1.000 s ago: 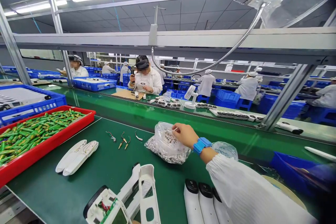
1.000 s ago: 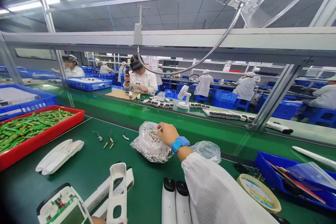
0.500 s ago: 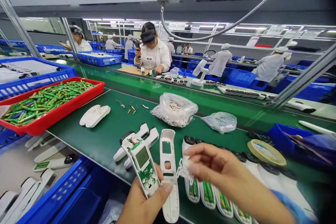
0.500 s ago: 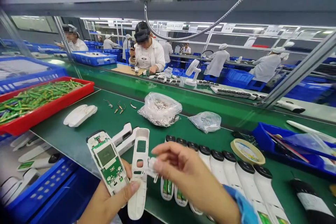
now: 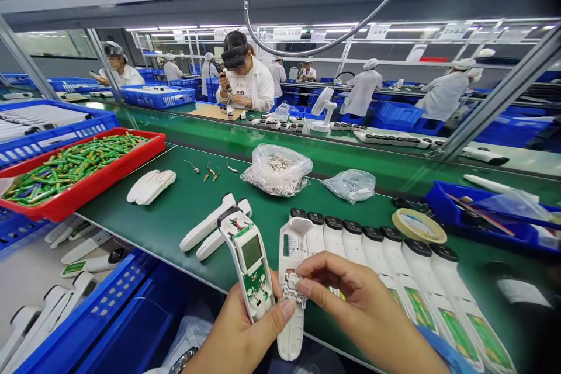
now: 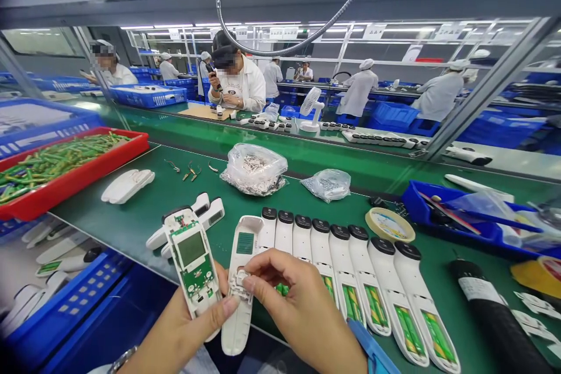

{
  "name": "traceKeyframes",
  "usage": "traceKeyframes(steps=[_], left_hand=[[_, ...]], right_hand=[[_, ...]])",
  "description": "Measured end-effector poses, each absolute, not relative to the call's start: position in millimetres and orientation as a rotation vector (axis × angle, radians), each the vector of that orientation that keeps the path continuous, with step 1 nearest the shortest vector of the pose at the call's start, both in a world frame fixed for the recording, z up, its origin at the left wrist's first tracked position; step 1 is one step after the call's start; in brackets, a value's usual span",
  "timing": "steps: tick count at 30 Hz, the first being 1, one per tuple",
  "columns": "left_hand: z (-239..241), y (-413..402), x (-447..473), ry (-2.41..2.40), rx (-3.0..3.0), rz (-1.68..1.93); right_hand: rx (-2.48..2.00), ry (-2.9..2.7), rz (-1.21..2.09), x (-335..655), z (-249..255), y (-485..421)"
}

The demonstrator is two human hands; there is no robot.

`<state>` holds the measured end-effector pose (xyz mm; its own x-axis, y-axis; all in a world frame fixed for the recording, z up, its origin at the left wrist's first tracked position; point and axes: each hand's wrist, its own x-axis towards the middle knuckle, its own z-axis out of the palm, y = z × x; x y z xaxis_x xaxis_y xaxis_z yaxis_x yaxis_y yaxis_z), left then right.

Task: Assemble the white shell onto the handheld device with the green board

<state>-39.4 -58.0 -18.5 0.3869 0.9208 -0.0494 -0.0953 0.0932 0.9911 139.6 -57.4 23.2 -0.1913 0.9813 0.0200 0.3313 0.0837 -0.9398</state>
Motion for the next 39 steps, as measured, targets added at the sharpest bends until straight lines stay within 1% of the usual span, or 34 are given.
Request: traceKeyframes(steps=[8,10,12,14,16,19,22,33,36,39], left_hand=[[-20.3,-57.8,-32.8,0.930,1.254,0.972],[-20.1,-58.8,-31.6,0.931,1.214,0.996],[-19.6,-60.4,-30.3,0.950,1.156,1.010],[-18.6,-62.4,-29.2,0.982,1.096,1.026],[-17.1,-64.2,-28.5,1.000,1.054,1.033],[-14.4,-66.0,-28.3,1.005,1.028,1.034],[-12.4,-66.8,-28.1,0.995,1.011,1.024],[-23.2,-68.2,-26.7,0.927,1.087,1.046],[-20.8,-73.7,-22.2,0.884,1.104,1.019],[-14.3,-79.0,-15.7,0.826,0.984,1.036]], right_hand=[[-1.304,-1.710,0.849,142.6,14.7,-64.5],[-1.297,-1.647,0.734,141.0,8.1,-68.7],[-1.325,-1.454,0.694,138.5,-1.5,-74.3],[-1.354,-1.255,0.793,134.6,-12.1,-80.4],[-1.349,-1.127,0.967,129.0,-21.1,-85.8],[-1.253,-1.040,1.185,119.6,-28.6,-90.5],[-1.160,-1.021,1.273,113.7,-31.2,-91.6],[-1.189,-0.982,1.212,107.5,-31.9,-93.9],[-1.187,-0.892,1.194,104.3,-32.5,-92.9],[-1.212,-0.735,1.100,109.2,-33.1,-93.6]])
